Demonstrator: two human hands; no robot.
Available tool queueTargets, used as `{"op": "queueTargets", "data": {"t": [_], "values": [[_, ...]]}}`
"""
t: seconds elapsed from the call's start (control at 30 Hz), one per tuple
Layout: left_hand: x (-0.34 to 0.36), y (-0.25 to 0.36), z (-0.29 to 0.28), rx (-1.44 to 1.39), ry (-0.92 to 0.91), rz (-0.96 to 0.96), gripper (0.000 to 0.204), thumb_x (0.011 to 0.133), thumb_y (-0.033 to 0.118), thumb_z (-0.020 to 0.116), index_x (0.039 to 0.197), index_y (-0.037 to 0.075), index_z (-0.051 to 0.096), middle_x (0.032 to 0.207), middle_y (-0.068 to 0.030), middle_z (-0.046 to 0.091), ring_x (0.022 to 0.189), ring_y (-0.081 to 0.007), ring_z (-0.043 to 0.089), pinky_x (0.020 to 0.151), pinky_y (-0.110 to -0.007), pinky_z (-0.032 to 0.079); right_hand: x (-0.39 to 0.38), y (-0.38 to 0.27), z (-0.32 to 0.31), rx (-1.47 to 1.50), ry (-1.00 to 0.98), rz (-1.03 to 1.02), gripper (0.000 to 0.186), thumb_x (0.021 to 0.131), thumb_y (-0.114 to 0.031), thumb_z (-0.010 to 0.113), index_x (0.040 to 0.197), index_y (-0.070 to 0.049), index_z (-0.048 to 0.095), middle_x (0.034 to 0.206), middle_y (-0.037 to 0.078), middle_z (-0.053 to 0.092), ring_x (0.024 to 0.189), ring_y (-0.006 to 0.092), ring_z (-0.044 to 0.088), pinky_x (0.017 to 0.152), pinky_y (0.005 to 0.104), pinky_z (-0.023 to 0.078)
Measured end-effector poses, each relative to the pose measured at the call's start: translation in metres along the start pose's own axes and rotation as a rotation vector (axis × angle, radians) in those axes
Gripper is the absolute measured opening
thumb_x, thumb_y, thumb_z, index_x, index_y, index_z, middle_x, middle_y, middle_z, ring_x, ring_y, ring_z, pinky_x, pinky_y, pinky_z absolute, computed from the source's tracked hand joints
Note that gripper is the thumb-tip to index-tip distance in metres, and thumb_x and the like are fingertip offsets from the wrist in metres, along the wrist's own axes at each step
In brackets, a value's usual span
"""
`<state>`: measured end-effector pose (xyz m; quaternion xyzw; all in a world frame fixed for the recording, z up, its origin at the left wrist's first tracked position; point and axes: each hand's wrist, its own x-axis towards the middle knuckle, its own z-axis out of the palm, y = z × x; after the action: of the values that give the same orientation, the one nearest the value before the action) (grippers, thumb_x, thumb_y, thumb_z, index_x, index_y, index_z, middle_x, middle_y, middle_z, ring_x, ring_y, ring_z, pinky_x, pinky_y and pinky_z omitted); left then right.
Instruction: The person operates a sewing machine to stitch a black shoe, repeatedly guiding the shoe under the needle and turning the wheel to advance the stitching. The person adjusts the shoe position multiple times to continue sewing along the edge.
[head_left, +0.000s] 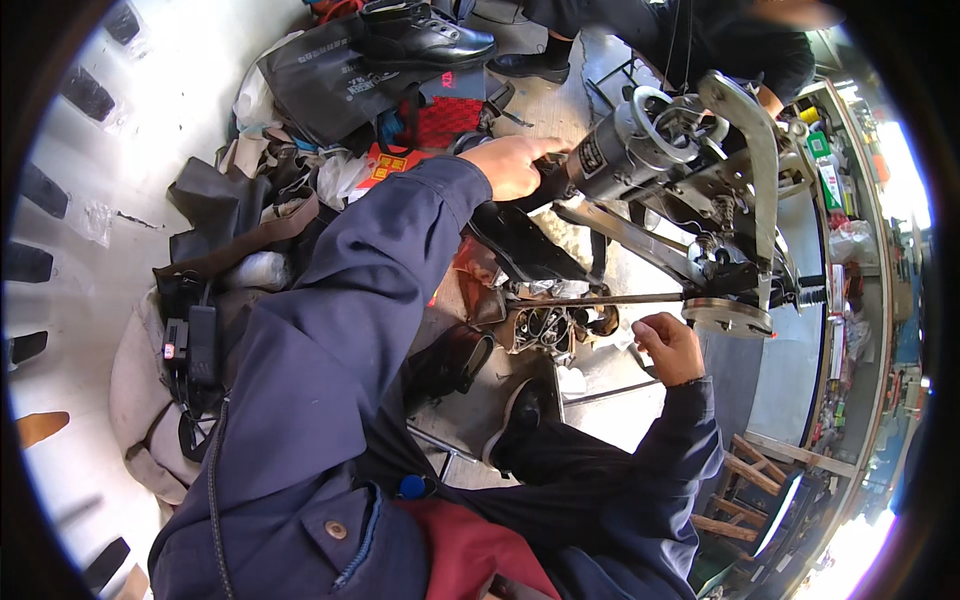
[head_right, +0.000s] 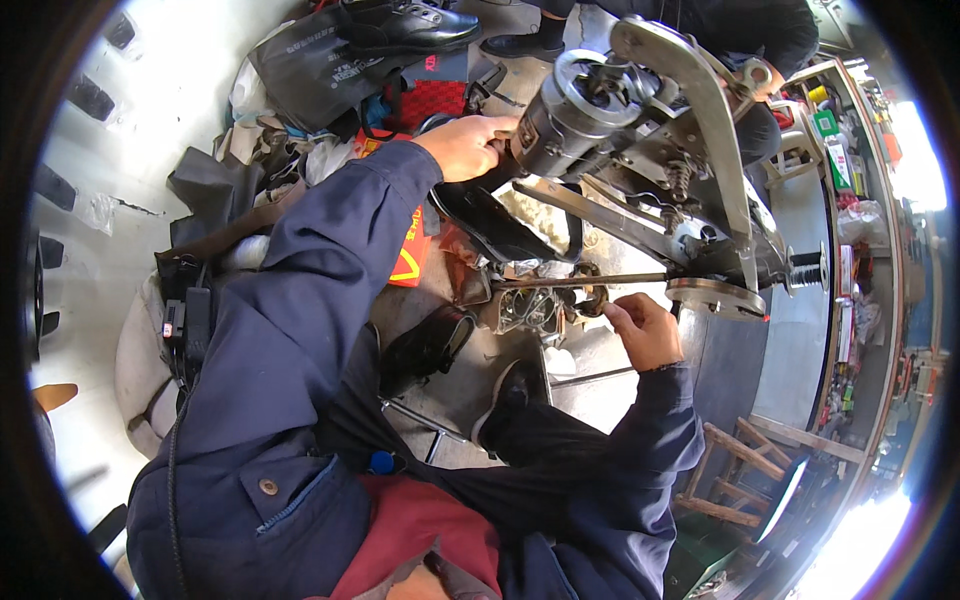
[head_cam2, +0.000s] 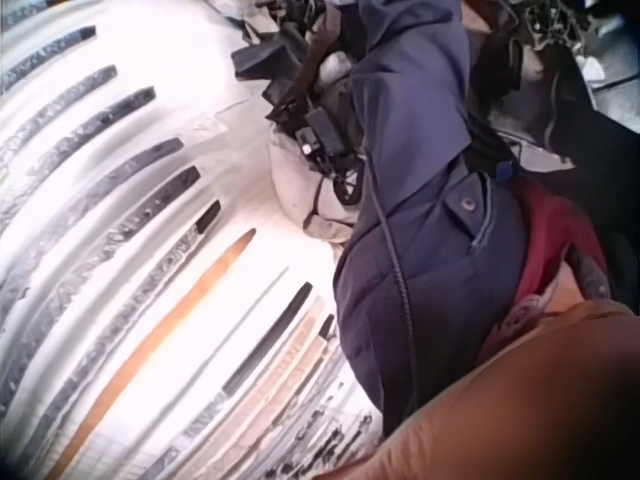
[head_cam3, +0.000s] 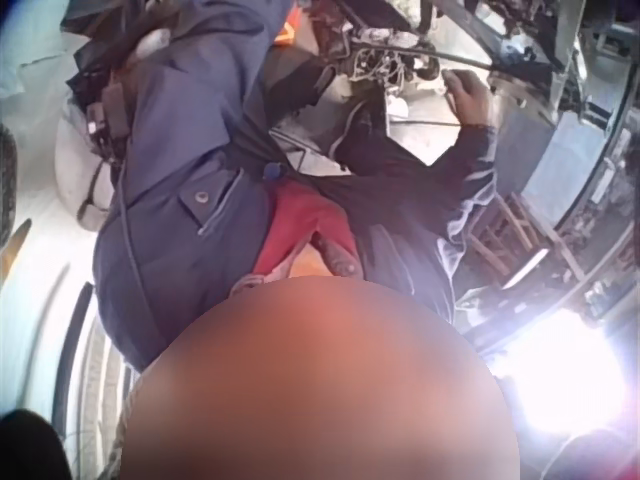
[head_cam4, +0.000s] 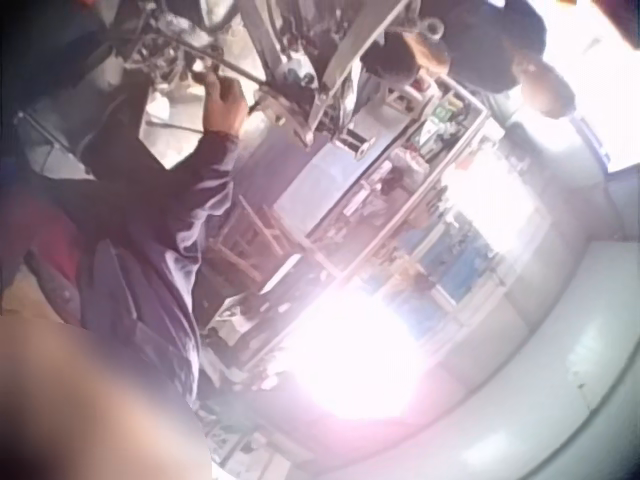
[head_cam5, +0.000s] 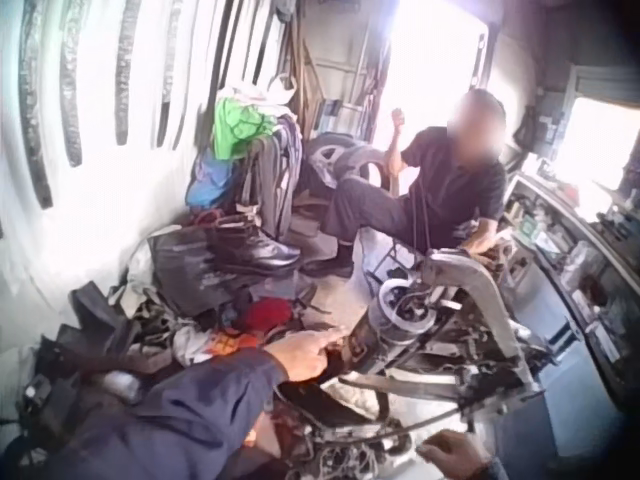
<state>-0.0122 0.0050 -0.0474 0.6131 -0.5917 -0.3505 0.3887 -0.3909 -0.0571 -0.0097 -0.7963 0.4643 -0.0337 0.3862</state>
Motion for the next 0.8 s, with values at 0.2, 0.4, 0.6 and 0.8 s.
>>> {"op": "queueTargets", "data": {"t": [0.2,0.4,0.6,0.8], "values": [[-0.011,0.002,-0.009,0.198,-0.010,-0.048,0.064,0.077,0.007,0.054,0.141,0.009,0.045,0.103,-0.0140,0.064,0.089,-0.0241,0.060,0.083,-0.033,0.047,0.022,-0.033,0.011,-0.081,0.102,-0.109,0.025,0.092,-0.020,0.067,0.099,0.004,0.065,0.081,0.005,0.067,0.074,0.0091,0.060,0.069,0.0237,0.049],[-0.017,-0.011,-0.016,-0.217,-0.080,0.074,0.073,0.080,-0.001,0.068,0.145,0.012,0.038,0.122,-0.0091,0.059,0.107,-0.0198,0.058,0.096,-0.032,0.046,0.027,-0.056,0.023,-0.009,0.252,-0.285,0.027,0.087,-0.021,0.071,0.101,0.001,0.066,0.089,0.011,0.070,0.078,0.0165,0.066,0.074,0.0279,0.051],[-0.015,-0.017,-0.015,-0.461,-0.120,0.049,0.071,0.078,-0.004,0.072,0.140,0.010,0.042,0.119,-0.0099,0.062,0.110,-0.0193,0.059,0.098,-0.032,0.045,0.028,-0.081,0.030,-0.043,0.366,-0.471,0.024,0.084,-0.017,0.070,0.102,-0.001,0.066,0.094,0.011,0.067,0.087,0.0218,0.066,0.080,0.0313,0.051],[-0.018,-0.022,-0.016,-0.489,-0.157,-0.054,0.052,0.078,-0.001,0.074,0.126,0.000,0.055,0.113,-0.0044,0.066,0.103,-0.0143,0.059,0.095,-0.028,0.044,0.031,-0.092,0.037,0.082,0.337,-0.403,0.030,0.088,-0.016,0.069,0.111,0.001,0.062,0.101,0.011,0.068,0.096,0.0171,0.066,0.084,0.0302,0.051]]}}
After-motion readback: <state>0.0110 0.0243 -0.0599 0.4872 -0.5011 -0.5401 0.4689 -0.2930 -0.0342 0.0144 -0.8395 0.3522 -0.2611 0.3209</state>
